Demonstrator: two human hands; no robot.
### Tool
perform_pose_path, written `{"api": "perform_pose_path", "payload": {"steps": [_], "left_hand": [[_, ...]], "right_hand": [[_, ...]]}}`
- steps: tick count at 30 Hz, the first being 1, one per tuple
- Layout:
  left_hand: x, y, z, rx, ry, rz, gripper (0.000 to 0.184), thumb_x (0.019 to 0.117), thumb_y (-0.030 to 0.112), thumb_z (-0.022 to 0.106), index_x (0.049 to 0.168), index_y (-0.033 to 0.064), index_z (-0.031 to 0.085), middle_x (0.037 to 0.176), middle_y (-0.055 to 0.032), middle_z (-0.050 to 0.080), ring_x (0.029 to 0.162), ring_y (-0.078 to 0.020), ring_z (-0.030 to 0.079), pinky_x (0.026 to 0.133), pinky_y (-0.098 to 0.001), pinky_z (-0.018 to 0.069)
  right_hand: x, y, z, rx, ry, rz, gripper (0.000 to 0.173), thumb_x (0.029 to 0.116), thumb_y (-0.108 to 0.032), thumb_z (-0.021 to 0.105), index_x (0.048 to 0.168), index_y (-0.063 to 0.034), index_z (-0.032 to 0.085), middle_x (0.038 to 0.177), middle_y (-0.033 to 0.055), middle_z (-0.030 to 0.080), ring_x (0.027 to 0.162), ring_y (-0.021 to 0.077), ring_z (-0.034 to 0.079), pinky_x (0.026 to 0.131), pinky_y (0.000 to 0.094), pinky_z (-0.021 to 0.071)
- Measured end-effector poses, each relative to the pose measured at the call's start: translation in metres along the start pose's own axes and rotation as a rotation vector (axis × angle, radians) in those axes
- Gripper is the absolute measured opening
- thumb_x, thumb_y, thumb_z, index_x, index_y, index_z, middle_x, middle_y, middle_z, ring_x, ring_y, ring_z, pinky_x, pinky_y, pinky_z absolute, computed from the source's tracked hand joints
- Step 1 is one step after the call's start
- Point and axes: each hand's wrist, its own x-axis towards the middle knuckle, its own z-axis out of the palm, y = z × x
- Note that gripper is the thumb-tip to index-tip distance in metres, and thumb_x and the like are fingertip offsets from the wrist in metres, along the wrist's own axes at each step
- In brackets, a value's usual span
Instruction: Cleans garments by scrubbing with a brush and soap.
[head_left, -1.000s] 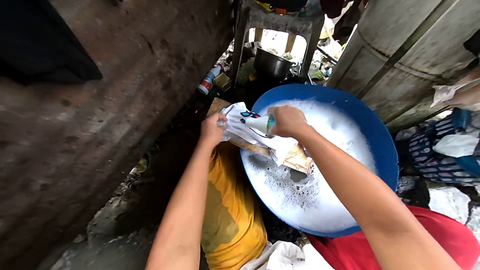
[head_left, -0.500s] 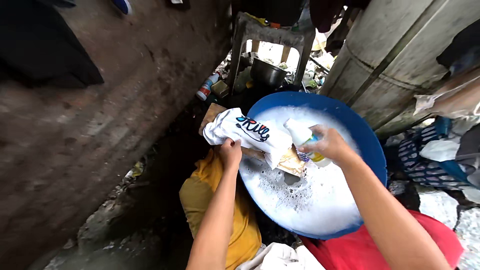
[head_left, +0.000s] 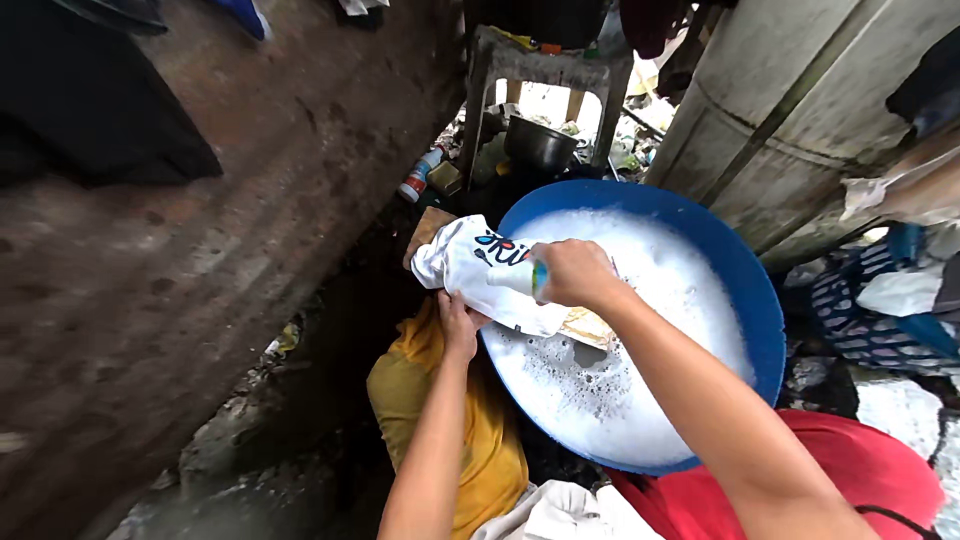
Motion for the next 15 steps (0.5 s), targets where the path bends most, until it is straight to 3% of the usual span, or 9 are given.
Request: {"api": "perform_pose_path", "payload": {"steps": [6, 15], "left_hand": [[-0.003, -0.002, -0.008, 0.027, -0.046, -0.023, 0.043, 0.1138, 0.035, 0.024, 0.152, 0.0147, 0.026, 0.135, -0.0194, 0.053, 0.102, -0.0295, 0.068, 0.079, -0.0452, 0.0605], [-0.001, 0.006, 0.000, -0.008, -0.013, -0.045, 0.041, 0.1144, 0.030, 0.023, 0.150, 0.0106, 0.026, 0.128, -0.0198, 0.054, 0.093, -0.0264, 0.069, 0.075, -0.0409, 0.0605]], "right_hand": [[0.008, -0.028, 0.007, -0.157, -0.034, -0.070, 0.043, 0.0822, -0.019, 0.080, 0.123, -0.0079, 0.069, 0.115, 0.0218, 0.070, 0.113, 0.0441, 0.063, 0.089, 0.0648, 0.0461], [0.005, -0.028, 0.010, -0.204, -0.069, -0.049, 0.043, 0.0817, -0.014, 0.078, 0.123, -0.0069, 0.069, 0.114, 0.0222, 0.070, 0.113, 0.0449, 0.063, 0.088, 0.0642, 0.0457]]}}
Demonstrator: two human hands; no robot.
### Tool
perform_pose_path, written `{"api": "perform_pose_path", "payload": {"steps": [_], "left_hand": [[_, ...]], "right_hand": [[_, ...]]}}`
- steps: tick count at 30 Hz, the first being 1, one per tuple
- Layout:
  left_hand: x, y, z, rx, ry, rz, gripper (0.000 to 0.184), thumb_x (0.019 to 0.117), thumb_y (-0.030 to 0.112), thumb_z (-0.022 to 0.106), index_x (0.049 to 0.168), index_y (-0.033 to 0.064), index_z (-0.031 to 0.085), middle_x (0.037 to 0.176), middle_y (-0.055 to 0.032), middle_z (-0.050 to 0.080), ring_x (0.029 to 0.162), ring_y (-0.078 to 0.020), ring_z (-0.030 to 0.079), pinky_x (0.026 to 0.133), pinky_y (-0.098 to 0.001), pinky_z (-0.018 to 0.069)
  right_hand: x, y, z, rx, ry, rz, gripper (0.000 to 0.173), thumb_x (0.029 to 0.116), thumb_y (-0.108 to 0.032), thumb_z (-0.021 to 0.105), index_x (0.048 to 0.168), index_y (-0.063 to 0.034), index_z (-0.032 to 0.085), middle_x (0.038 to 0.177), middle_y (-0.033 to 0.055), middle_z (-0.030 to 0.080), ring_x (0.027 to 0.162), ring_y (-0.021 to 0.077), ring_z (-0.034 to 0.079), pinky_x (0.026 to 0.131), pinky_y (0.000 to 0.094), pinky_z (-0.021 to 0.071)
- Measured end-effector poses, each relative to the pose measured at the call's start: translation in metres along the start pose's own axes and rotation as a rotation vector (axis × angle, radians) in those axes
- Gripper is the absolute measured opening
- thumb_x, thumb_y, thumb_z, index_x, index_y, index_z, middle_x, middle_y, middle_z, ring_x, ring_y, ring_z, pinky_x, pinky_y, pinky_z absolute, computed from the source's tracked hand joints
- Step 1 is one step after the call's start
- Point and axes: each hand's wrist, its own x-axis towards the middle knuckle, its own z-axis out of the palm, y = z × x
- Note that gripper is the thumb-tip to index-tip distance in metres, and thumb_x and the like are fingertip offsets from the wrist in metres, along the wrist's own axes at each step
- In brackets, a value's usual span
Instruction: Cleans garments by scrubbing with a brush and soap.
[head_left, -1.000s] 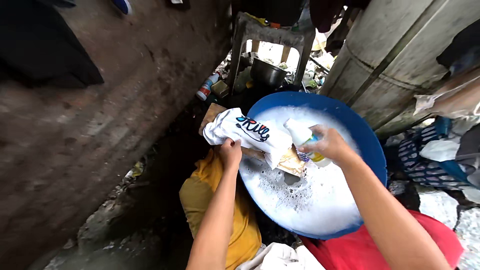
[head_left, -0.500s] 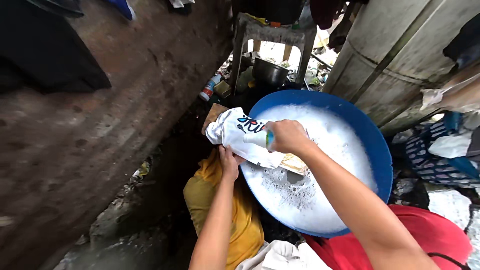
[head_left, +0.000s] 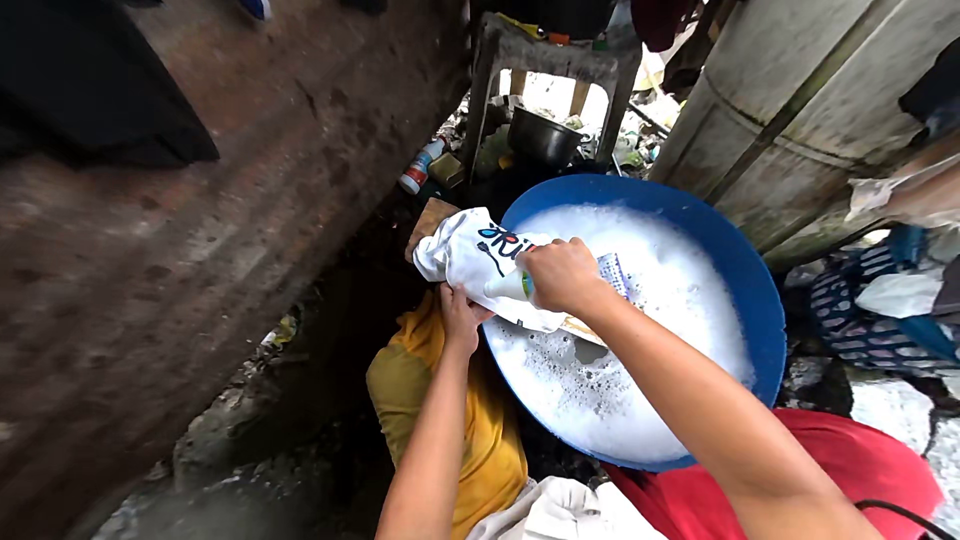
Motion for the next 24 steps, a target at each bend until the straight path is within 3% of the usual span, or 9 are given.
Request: {"api": "perform_pose_path", "payload": {"steps": [20, 24], "left_hand": [[0.003, -0.001, 0.001, -0.032, 0.023, -0.018, 0.039, 0.1143, 0.032, 0.025, 0.148, 0.0128, 0.029, 0.127, -0.0181, 0.055, 0.096, -0.0268, 0.068, 0.076, -0.0423, 0.0598], [-0.002, -0.003, -0.002, 0.010, -0.006, -0.003, 0.041, 0.1139, 0.035, 0.026, 0.149, 0.0147, 0.030, 0.134, -0.0176, 0.054, 0.103, -0.0270, 0.067, 0.080, -0.0420, 0.0599]], "right_hand": [[0.004, 0.000, 0.001, -0.001, 0.011, 0.016, 0.041, 0.0827, -0.015, 0.078, 0.122, -0.0070, 0.069, 0.115, 0.0224, 0.070, 0.114, 0.0447, 0.063, 0.089, 0.0639, 0.0454], [0.010, -0.007, 0.001, 0.001, 0.060, 0.003, 0.038, 0.0832, -0.015, 0.077, 0.120, -0.0071, 0.069, 0.113, 0.0209, 0.071, 0.113, 0.0435, 0.063, 0.087, 0.0624, 0.0462]]}}
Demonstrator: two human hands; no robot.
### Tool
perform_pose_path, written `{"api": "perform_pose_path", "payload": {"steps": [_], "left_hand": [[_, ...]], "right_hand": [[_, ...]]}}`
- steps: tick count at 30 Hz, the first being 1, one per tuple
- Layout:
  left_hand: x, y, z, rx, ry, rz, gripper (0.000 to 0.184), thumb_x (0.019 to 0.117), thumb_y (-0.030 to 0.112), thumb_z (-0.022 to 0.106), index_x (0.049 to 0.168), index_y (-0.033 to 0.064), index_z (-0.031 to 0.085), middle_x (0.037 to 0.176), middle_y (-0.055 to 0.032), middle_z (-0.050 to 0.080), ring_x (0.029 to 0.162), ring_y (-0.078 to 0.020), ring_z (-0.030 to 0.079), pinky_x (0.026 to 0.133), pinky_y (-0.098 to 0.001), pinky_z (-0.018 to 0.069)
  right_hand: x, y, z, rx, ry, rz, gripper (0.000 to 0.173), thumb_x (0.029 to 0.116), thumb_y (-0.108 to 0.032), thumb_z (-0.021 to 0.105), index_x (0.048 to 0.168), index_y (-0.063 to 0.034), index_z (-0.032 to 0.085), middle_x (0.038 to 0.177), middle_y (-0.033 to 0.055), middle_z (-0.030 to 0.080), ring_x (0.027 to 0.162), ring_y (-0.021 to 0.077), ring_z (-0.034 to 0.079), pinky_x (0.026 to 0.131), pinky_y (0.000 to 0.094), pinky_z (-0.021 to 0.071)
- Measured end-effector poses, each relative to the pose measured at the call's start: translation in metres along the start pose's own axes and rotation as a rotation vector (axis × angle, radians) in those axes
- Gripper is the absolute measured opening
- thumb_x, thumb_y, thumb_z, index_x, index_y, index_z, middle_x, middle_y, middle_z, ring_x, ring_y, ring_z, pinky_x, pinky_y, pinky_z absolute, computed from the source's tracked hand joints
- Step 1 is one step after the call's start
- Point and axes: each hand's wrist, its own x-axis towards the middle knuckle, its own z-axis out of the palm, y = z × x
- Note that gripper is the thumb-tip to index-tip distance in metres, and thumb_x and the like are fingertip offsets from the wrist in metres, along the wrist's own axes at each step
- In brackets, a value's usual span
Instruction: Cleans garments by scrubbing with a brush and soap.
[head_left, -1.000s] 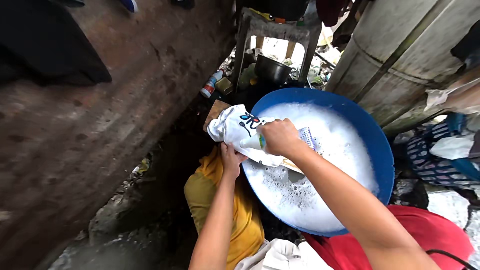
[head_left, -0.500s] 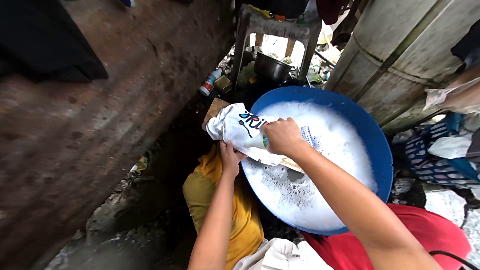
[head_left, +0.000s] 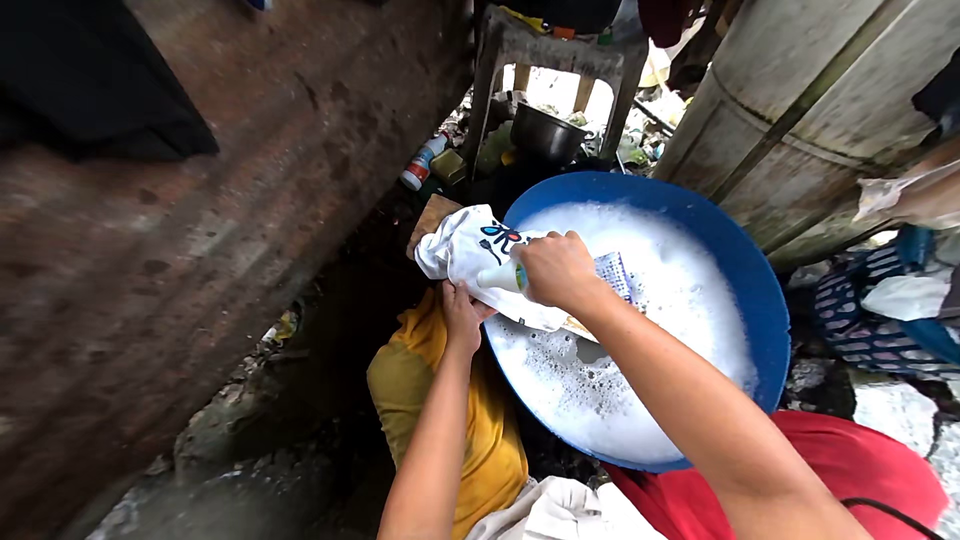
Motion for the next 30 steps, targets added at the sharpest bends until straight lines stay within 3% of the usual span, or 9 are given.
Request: {"api": "perform_pose_path", "payload": {"steps": [15, 21, 30], "left_hand": [[-0.003, 0.000, -0.002, 0.025, -0.020, 0.016, 0.041, 0.1138, 0.036, 0.026, 0.149, 0.0151, 0.030, 0.135, -0.0173, 0.053, 0.105, -0.0266, 0.066, 0.082, -0.0426, 0.0593], [-0.003, 0.000, -0.001, 0.026, -0.014, 0.019, 0.041, 0.1140, 0.035, 0.025, 0.149, 0.0146, 0.030, 0.137, -0.0183, 0.052, 0.106, -0.0282, 0.066, 0.082, -0.0441, 0.0595], [-0.003, -0.003, 0.000, 0.024, 0.013, 0.022, 0.042, 0.1139, 0.034, 0.027, 0.150, 0.0139, 0.030, 0.139, -0.0197, 0.051, 0.108, -0.0303, 0.065, 0.082, -0.0461, 0.0595]], "right_hand": [[0.006, -0.009, -0.001, -0.007, 0.039, 0.023, 0.041, 0.0825, -0.009, 0.075, 0.123, -0.0072, 0.070, 0.116, 0.0214, 0.070, 0.115, 0.0436, 0.063, 0.089, 0.0623, 0.0456], [0.012, -0.001, -0.002, -0.033, 0.099, 0.120, 0.039, 0.0874, -0.007, 0.070, 0.126, -0.0069, 0.069, 0.118, 0.0220, 0.070, 0.116, 0.0434, 0.063, 0.091, 0.0614, 0.0452], [0.022, -0.001, -0.002, 0.002, 0.098, 0.127, 0.040, 0.0849, -0.008, 0.073, 0.125, -0.0063, 0.069, 0.118, 0.0221, 0.070, 0.118, 0.0435, 0.062, 0.093, 0.0624, 0.0446]]}}
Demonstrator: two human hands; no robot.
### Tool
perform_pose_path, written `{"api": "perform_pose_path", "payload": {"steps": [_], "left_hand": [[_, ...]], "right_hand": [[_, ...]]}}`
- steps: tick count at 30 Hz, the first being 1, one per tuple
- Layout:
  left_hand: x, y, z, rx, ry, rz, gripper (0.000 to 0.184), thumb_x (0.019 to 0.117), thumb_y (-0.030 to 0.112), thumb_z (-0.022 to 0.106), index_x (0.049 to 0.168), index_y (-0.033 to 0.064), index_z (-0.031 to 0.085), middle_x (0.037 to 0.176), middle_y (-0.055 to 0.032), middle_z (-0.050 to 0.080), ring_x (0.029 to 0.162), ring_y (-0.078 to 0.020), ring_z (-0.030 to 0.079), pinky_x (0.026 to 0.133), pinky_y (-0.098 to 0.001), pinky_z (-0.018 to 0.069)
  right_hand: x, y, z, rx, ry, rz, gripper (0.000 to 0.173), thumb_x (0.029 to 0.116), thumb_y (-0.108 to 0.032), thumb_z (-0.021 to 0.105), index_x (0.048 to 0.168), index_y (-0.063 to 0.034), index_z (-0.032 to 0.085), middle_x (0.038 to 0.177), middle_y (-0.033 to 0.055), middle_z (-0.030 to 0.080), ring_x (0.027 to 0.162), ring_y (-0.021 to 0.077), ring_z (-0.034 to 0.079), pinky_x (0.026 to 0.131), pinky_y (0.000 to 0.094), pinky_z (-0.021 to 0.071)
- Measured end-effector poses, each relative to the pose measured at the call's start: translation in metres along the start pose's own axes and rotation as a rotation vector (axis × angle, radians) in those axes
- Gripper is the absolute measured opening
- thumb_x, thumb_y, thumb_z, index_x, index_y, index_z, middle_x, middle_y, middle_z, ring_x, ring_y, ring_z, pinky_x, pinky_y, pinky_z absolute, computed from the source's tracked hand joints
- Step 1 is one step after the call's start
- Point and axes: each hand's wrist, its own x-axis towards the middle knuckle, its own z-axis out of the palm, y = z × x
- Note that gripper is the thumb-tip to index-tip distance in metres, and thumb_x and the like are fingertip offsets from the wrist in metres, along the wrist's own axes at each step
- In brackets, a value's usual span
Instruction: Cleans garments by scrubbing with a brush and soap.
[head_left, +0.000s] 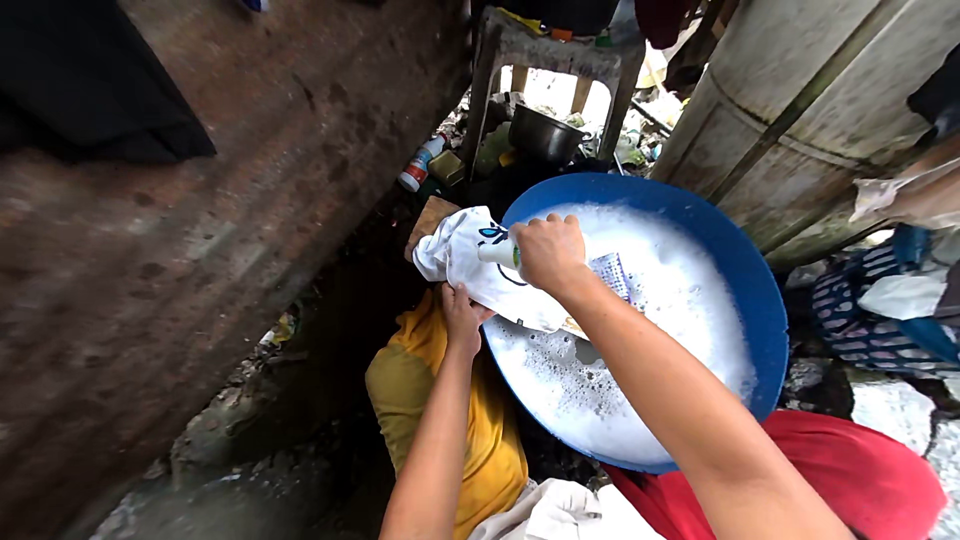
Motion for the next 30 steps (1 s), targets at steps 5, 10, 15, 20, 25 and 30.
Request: {"api": "perform_pose_path", "payload": {"steps": [5, 10, 15, 20, 25, 30], "left_hand": [[-0.001, 0.002, -0.001, 0.021, 0.011, -0.018, 0.041, 0.1140, 0.034, 0.026, 0.149, 0.0133, 0.031, 0.137, -0.0196, 0.052, 0.105, -0.0286, 0.066, 0.082, -0.0432, 0.0594], [-0.001, 0.002, -0.001, 0.035, 0.007, -0.029, 0.040, 0.1141, 0.033, 0.026, 0.149, 0.0133, 0.031, 0.137, -0.0200, 0.051, 0.105, -0.0288, 0.066, 0.081, -0.0428, 0.0594], [-0.001, 0.001, -0.002, 0.025, 0.000, -0.012, 0.042, 0.1139, 0.034, 0.027, 0.151, 0.0139, 0.030, 0.140, -0.0201, 0.050, 0.110, -0.0312, 0.065, 0.084, -0.0464, 0.0591], [-0.001, 0.000, -0.001, 0.017, 0.005, -0.011, 0.043, 0.1138, 0.034, 0.027, 0.151, 0.0142, 0.030, 0.143, -0.0205, 0.048, 0.113, -0.0335, 0.063, 0.085, -0.0487, 0.0588], [0.001, 0.000, -0.001, 0.002, 0.017, -0.027, 0.042, 0.1138, 0.035, 0.028, 0.150, 0.0142, 0.032, 0.141, -0.0206, 0.050, 0.112, -0.0331, 0.064, 0.085, -0.0483, 0.0585], [0.001, 0.000, 0.000, 0.011, 0.015, -0.015, 0.041, 0.1139, 0.034, 0.027, 0.149, 0.0127, 0.032, 0.141, -0.0206, 0.050, 0.111, -0.0317, 0.064, 0.085, -0.0475, 0.0590]], "right_hand": [[0.004, -0.011, -0.003, -0.015, -0.012, -0.043, 0.037, 0.0869, -0.009, 0.072, 0.124, -0.0067, 0.069, 0.118, 0.0204, 0.070, 0.117, 0.0417, 0.062, 0.093, 0.0608, 0.0449], [0.005, -0.008, -0.010, -0.052, -0.037, -0.030, 0.040, 0.0862, -0.007, 0.072, 0.126, -0.0068, 0.068, 0.120, 0.0210, 0.069, 0.120, 0.0422, 0.061, 0.094, 0.0613, 0.0445], [0.005, 0.013, -0.013, -0.074, -0.008, 0.015, 0.035, 0.0877, -0.003, 0.070, 0.123, -0.0043, 0.070, 0.119, 0.0231, 0.070, 0.118, 0.0447, 0.062, 0.095, 0.0634, 0.0434], [0.002, 0.020, -0.014, -0.101, -0.063, 0.047, 0.037, 0.0859, -0.008, 0.073, 0.122, -0.0048, 0.069, 0.119, 0.0232, 0.069, 0.118, 0.0437, 0.062, 0.096, 0.0635, 0.0438], [0.002, 0.021, -0.009, -0.089, -0.065, 0.046, 0.037, 0.0861, -0.008, 0.074, 0.122, -0.0050, 0.069, 0.118, 0.0224, 0.070, 0.119, 0.0438, 0.061, 0.097, 0.0633, 0.0436], [0.005, 0.022, -0.008, -0.088, -0.039, 0.043, 0.037, 0.0871, -0.005, 0.072, 0.124, -0.0048, 0.069, 0.120, 0.0219, 0.070, 0.120, 0.0429, 0.061, 0.097, 0.0621, 0.0437]]}}
